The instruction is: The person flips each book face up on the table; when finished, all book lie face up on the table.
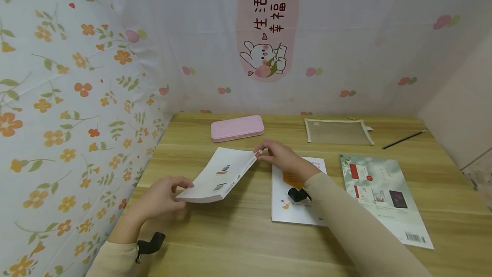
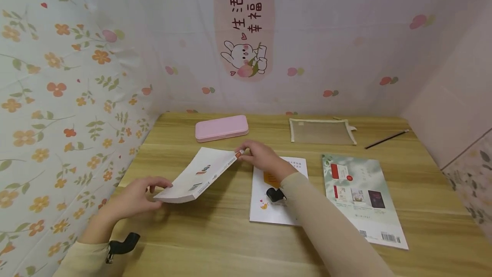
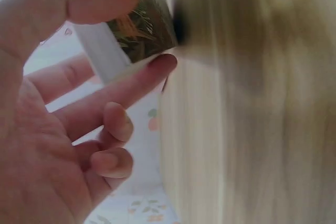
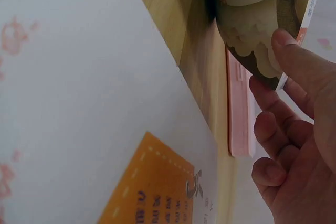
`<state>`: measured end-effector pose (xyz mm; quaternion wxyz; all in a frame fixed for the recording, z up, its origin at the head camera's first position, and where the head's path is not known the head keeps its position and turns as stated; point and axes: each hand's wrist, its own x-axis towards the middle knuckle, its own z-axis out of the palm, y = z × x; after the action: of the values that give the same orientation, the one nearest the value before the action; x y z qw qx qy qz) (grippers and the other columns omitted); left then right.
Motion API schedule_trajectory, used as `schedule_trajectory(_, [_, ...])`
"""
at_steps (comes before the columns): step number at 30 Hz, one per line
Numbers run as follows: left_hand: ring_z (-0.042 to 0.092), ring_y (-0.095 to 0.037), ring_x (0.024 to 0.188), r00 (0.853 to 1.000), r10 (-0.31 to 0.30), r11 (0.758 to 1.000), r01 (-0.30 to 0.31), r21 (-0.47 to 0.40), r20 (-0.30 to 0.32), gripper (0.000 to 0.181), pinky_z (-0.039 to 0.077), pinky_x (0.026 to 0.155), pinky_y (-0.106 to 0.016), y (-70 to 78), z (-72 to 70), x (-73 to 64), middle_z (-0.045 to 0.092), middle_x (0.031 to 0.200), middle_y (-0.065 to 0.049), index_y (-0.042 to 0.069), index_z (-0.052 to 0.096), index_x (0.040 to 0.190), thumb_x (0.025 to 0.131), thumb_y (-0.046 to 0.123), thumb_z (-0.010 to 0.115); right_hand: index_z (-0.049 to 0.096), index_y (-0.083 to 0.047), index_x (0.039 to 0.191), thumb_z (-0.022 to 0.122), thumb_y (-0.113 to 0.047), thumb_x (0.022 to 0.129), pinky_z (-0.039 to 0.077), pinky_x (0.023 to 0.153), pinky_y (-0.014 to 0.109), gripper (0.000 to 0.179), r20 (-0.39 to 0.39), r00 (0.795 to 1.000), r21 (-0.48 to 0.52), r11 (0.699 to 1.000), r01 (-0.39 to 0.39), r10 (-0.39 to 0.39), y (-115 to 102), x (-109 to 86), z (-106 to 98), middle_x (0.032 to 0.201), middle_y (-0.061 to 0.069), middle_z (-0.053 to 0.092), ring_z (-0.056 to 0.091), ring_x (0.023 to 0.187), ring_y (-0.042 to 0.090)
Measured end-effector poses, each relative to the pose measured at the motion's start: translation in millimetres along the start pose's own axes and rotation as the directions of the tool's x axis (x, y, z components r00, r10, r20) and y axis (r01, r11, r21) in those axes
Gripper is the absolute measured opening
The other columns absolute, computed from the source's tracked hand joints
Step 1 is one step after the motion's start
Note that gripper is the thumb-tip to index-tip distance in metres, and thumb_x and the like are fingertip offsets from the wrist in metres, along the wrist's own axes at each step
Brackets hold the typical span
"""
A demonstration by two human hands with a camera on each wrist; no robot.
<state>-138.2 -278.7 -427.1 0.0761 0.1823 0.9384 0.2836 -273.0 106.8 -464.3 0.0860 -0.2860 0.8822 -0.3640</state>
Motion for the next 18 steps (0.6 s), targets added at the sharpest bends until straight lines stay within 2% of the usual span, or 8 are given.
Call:
schedule_trajectory(5, [0.051,-0.009,0.071,0.998,-0.032,0.997,0.028,-0.068,-0.062,0.030,0.042,0.053,-0.025,-1.5,-10.5,-0.4,0.073,0.100,0.001,0.020,0.077,0.111,0.083,0.009,0.081,0.070,-0.014,0.117,0.067,-0.018,0.101,0.038,0.064,0.026,0.017,-0.006,1.000,0.065,0.998,0.013,-0.012,1.3,-2.8,-1.6,0.101,0.004,0.065,0.043,0.068,0.016])
schedule_trajectory(9, [0.041,-0.005,0.057,0.989,-0.064,0.996,0.055,-0.075,-0.133,0.024,0.038,0.047,-0.025,-5.5,-14.6,-0.3,0.063,0.084,-0.001,0.024,0.077,0.108,0.086,0.015,0.082,0.068,-0.014,0.116,0.064,-0.021,0.103,0.036,0.065,0.026,0.016,0.000,1.000,0.088,0.996,0.019,-0.020,0.1,-3.8,-2.5,0.090,0.005,0.059,0.041,0.069,0.016])
schedule_trajectory(15, [0.041,-0.007,0.062,0.960,-0.022,0.998,0.004,-0.065,-0.280,0.022,0.039,0.051,-0.026,-10.4,-16.3,-0.6,0.057,0.079,0.003,0.026,0.077,0.101,0.085,0.011,0.083,0.066,-0.019,0.118,0.064,-0.027,0.103,0.041,0.070,0.030,0.018,-0.019,1.000,0.126,0.992,0.026,-0.023,0.2,-4.5,-2.7,0.096,0.001,0.060,0.050,0.083,0.019])
schedule_trajectory(18, [0.038,-0.007,0.053,0.944,-0.023,0.996,-0.008,-0.093,-0.329,0.021,0.037,0.047,-0.026,-10.5,-16.7,-0.9,0.051,0.067,0.002,0.025,0.075,0.099,0.085,0.010,0.083,0.066,-0.022,0.119,0.064,-0.030,0.103,0.043,0.073,0.032,0.018,-0.055,0.998,0.128,0.991,0.028,-0.022,0.7,-4.9,-3.1,0.102,-0.001,0.063,0.053,0.091,0.021])
